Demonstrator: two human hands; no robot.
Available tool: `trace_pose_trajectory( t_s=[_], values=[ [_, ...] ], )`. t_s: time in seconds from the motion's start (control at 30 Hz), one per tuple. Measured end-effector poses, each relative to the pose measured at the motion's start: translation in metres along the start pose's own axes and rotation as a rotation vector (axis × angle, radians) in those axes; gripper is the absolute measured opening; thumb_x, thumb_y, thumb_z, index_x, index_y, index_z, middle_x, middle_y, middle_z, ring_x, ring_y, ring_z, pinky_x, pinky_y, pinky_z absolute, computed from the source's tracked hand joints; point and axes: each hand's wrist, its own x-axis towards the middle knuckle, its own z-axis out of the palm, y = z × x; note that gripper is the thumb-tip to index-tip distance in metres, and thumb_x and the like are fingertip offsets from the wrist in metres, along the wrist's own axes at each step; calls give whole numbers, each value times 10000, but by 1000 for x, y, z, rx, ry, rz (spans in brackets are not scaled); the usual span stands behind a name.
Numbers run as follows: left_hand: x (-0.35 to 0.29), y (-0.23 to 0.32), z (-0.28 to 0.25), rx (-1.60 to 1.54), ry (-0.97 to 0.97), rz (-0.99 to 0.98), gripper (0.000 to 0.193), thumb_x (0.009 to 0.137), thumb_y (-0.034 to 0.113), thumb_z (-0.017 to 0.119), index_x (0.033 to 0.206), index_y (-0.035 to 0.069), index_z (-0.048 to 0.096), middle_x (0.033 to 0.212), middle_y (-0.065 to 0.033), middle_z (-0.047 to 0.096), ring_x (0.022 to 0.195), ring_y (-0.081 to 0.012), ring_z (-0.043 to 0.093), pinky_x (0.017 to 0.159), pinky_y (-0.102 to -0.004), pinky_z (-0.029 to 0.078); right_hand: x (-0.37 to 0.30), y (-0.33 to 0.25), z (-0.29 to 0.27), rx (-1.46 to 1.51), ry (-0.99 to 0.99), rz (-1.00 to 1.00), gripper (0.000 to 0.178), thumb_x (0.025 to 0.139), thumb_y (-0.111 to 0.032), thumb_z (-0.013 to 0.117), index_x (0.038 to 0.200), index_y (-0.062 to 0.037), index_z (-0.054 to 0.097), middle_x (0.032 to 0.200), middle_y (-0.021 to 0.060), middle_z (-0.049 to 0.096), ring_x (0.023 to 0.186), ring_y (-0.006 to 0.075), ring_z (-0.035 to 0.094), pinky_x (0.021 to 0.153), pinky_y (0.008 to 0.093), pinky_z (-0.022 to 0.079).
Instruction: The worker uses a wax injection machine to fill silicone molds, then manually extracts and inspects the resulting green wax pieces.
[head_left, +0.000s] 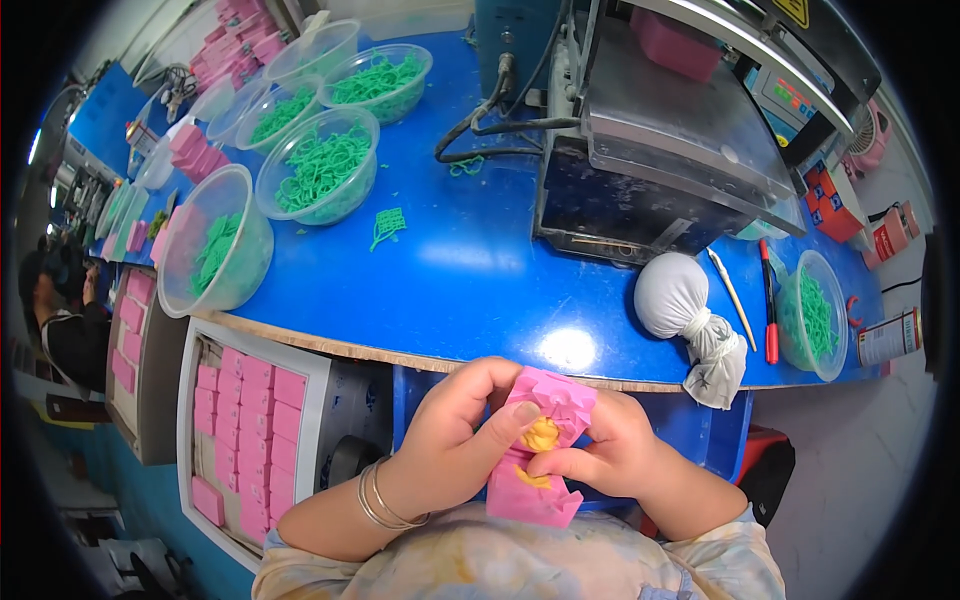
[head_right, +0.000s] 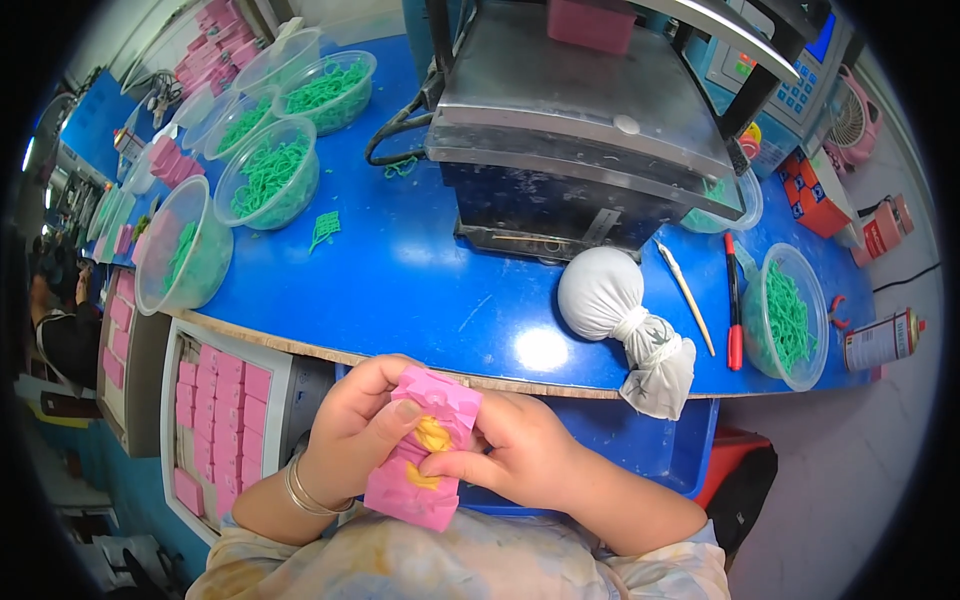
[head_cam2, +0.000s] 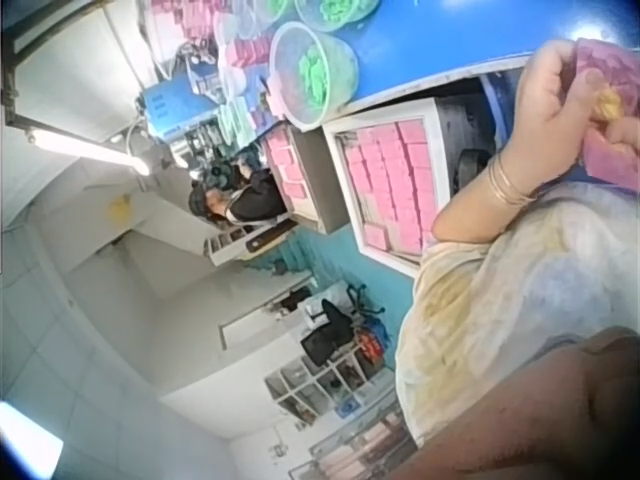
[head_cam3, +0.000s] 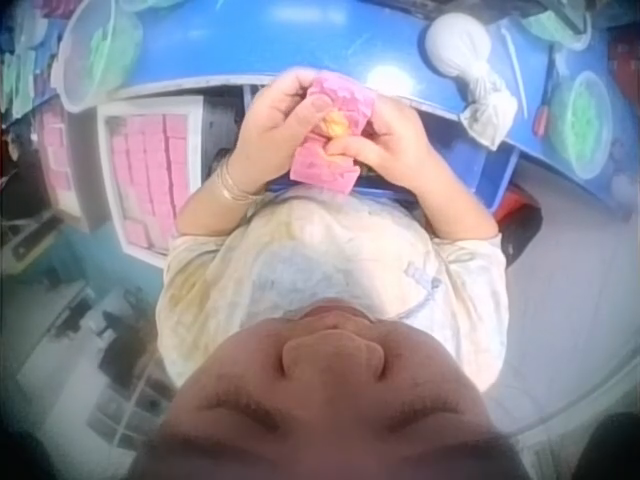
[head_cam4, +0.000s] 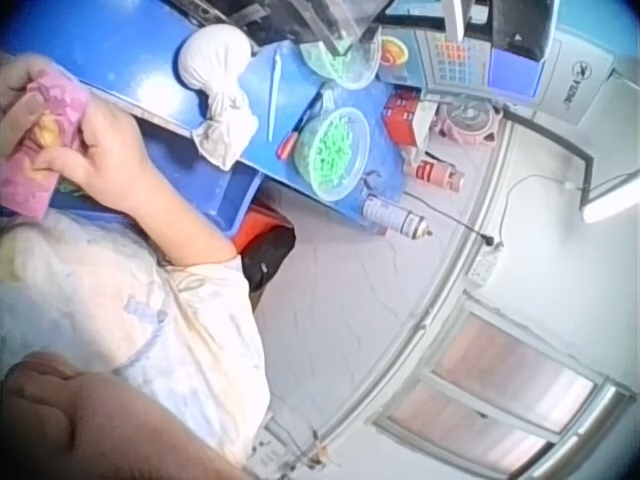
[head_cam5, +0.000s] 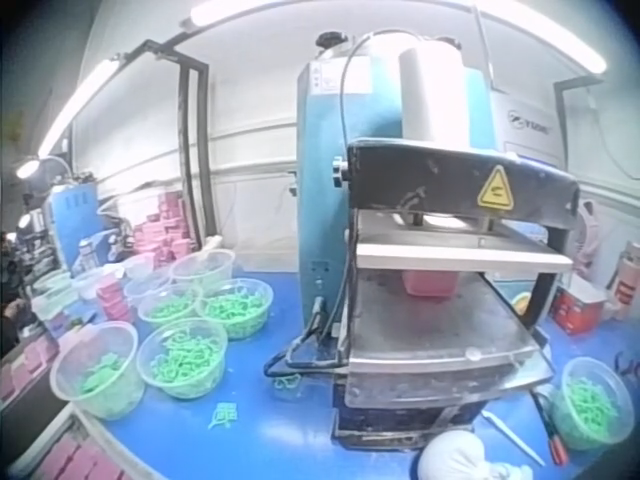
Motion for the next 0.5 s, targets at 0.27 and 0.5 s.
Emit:
trace_pose_trajectory(
  t_s=[0.27,0.5],
  values=[
    [-1,3,5,-95,73,22,150,885,86,532,997,-12,514,919,-52,561,826,-83,519,739,-237,433,2,-3,1,23,6,-41,450,755,-210,710,1115,-10,530,790,109,591,635,203,581,580,294,464],
    [-1,-7,-4,-88,-11,94,157,852,34,569,989,-13,509,985,-78,555,872,-107,526,788,-257,436,-1,-5,-2,-46,-1,15,404,750,-183,713,1084,-26,549,789,109,595,647,204,595,582,295,472]
  ],
)
